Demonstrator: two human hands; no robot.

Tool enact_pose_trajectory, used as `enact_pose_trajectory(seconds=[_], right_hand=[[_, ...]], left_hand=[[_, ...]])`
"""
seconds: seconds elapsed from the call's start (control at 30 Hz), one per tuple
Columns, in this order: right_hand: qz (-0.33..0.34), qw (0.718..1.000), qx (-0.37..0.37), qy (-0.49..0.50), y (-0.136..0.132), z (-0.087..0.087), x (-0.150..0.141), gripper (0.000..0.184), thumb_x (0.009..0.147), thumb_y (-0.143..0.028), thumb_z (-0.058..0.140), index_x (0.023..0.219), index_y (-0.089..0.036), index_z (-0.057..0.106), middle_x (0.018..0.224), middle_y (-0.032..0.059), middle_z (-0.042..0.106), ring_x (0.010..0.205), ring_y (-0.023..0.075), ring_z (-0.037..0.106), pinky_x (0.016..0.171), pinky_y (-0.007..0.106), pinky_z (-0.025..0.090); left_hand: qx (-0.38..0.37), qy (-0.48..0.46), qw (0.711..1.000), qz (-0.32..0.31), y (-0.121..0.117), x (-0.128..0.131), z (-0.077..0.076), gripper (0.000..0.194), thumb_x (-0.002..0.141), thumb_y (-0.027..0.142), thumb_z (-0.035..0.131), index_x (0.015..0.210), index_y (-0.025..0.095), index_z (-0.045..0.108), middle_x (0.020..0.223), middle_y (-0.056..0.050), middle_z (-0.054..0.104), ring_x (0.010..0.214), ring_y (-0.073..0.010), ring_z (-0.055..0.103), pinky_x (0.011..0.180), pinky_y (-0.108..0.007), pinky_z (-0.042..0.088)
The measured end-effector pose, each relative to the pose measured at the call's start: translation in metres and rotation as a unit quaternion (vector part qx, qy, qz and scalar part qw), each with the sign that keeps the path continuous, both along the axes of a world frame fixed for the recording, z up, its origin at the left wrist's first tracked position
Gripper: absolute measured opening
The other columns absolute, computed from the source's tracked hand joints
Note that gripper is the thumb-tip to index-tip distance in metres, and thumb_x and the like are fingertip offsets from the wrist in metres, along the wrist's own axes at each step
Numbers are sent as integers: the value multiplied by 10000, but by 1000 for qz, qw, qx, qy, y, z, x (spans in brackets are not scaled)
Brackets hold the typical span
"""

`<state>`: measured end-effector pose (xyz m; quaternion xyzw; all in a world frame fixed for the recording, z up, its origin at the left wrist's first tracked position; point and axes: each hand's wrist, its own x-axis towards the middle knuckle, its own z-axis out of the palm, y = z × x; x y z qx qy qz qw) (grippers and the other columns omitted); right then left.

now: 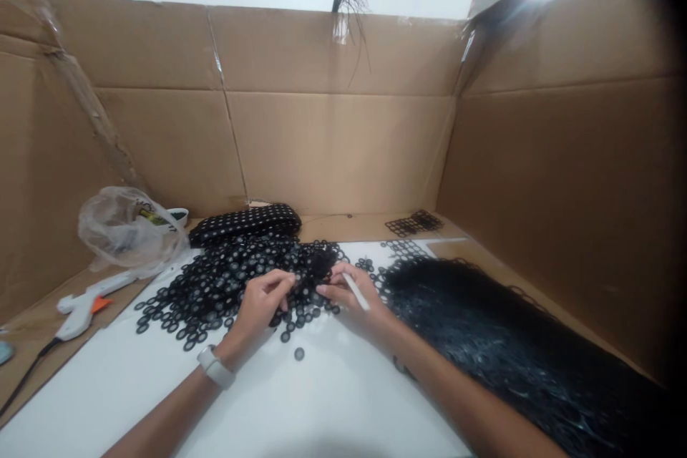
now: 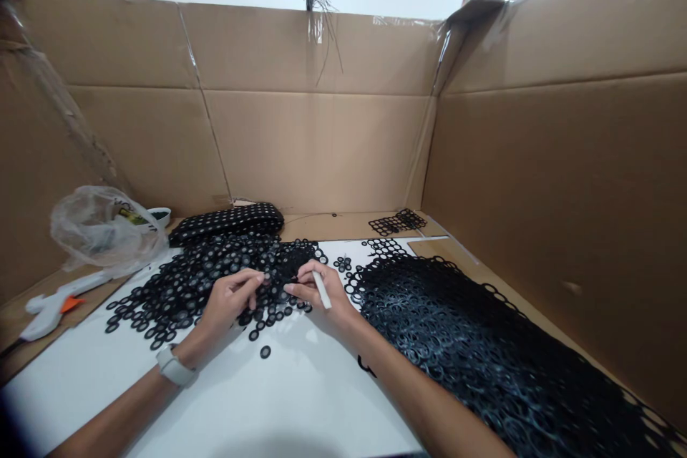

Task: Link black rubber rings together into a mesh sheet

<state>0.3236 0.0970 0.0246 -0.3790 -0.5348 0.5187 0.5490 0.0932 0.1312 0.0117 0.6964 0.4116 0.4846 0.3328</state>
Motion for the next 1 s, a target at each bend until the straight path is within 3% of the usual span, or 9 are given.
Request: enact_pose_trajectory(seconds=[0.1, 0.27, 0.43, 0.63, 0.87, 1.0], right_hand=[[-23, 1000, -7, -6, -2, 7, 4, 513, 663, -513, 1003, 839, -238, 607, 683, -41, 592, 636, 158, 538, 629, 305, 405], [-50, 999, -10, 16, -5, 13, 7, 465, 702, -489, 990, 856, -239, 629, 731, -33, 612, 687, 164, 567, 689, 312, 460], [-40, 995, -47, 76, -1, 1, 0, 503, 653, -442, 1027, 928, -230, 663, 818, -18, 653, 779, 183, 651, 771, 326, 522], [26, 991, -54, 121, -4, -4, -7, 479, 650, -394, 1036, 928, -207, 693, 843, -19, 688, 777, 147, 638, 790, 296, 502], [27, 993, -68, 92, -4, -4, -7, 498, 584, -362, 1052, 904, -211, 702, 827, 4, 747, 776, 176, 677, 756, 306, 493], [23, 996, -59, 66, -2, -6, -7, 475, 594, -395, 1046, 826, -202, 679, 717, -15, 707, 663, 146, 604, 650, 276, 422]], left_hand=[[15, -14, 997, 68, 15, -18, 1, 415, 1027, 529, 634, 1006, 163, 828, 673, -31, 759, 457, -133, 591, 455, -236, 449], [75, -2, 989, 127, 28, -39, 5, 395, 969, 547, 726, 1083, 183, 830, 1044, -87, 831, 502, -103, 579, 486, -236, 489], [152, 50, 984, 74, 9, -22, 7, 297, 980, 452, 757, 1200, 265, 824, 1059, -48, 793, 597, -101, 548, 590, -231, 522], [183, 95, 978, -27, -15, 9, 4, 270, 1024, 395, 708, 1242, 288, 825, 1195, -79, 796, 660, -117, 651, 591, -242, 563], [182, 106, 977, -31, -16, 9, 1, 256, 1046, 348, 686, 1261, 306, 818, 1232, -72, 793, 777, -151, 730, 602, -246, 589], [176, 108, 978, -42, -15, 7, 1, 258, 1051, 340, 681, 1268, 303, 816, 1248, -75, 797, 1024, -215, 777, 707, -269, 635]])
